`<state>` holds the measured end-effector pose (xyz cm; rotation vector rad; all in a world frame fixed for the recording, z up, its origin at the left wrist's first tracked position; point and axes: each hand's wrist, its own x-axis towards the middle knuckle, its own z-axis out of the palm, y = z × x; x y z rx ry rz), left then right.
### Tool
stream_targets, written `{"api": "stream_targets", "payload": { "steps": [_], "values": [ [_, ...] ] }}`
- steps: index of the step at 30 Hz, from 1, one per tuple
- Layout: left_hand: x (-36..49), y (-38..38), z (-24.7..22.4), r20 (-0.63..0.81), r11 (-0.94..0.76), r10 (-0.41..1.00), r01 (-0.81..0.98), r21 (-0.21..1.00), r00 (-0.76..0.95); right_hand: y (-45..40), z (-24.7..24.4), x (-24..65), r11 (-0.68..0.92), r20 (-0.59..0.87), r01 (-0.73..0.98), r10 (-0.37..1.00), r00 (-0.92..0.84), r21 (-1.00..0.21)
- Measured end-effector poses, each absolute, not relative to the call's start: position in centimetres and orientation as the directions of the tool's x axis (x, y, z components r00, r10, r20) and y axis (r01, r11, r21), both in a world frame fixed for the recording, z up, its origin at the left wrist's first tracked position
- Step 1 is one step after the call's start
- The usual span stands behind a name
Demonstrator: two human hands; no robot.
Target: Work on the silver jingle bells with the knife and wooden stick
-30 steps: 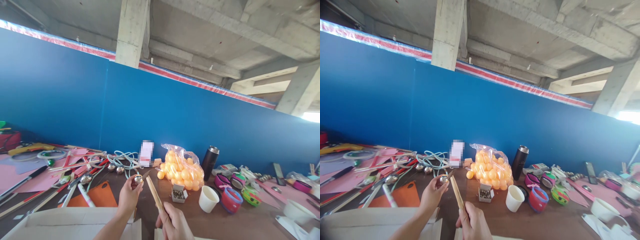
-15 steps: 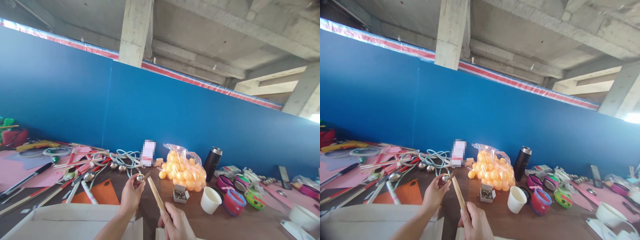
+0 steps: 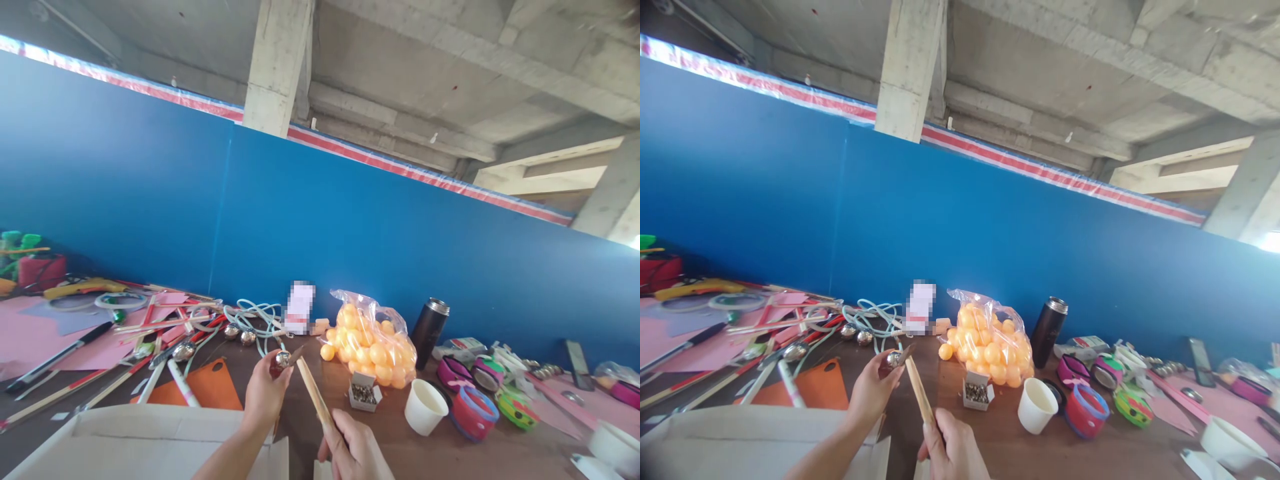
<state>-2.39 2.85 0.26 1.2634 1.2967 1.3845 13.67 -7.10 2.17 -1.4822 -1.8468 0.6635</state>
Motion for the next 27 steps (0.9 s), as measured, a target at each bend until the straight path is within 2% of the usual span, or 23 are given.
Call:
{"api": "stream_targets", "payload": {
  "steps": [7,11,16,27],
  "values": [
    [-2.3,2.9,-0.2,0.132,-0.125,0.98,0.061,0.99,-0.145,-7.1,2.1,13.8,0.222,0.168,0.585,0.975,-0.147,-0.78],
    [-2.3,3.3,-0.7,0.126,-0.119,0.983,0.058,0.991,-0.133,-6.9,2.0,13.8,0.218,0.16,0.625,0.976,-0.148,-0.75],
    [-2.1,3.3,-0.9,0.209,-0.181,0.96,0.155,0.971,-0.186,-6.7,1.4,14.0,0.235,0.174,0.609,0.972,-0.158,-0.758],
    [-2.1,2.9,-0.3,0.233,-0.184,0.954,0.246,0.952,-0.187,-6.7,1.3,14.0,0.244,0.183,0.619,0.97,-0.161,-0.747]
  ]
}}
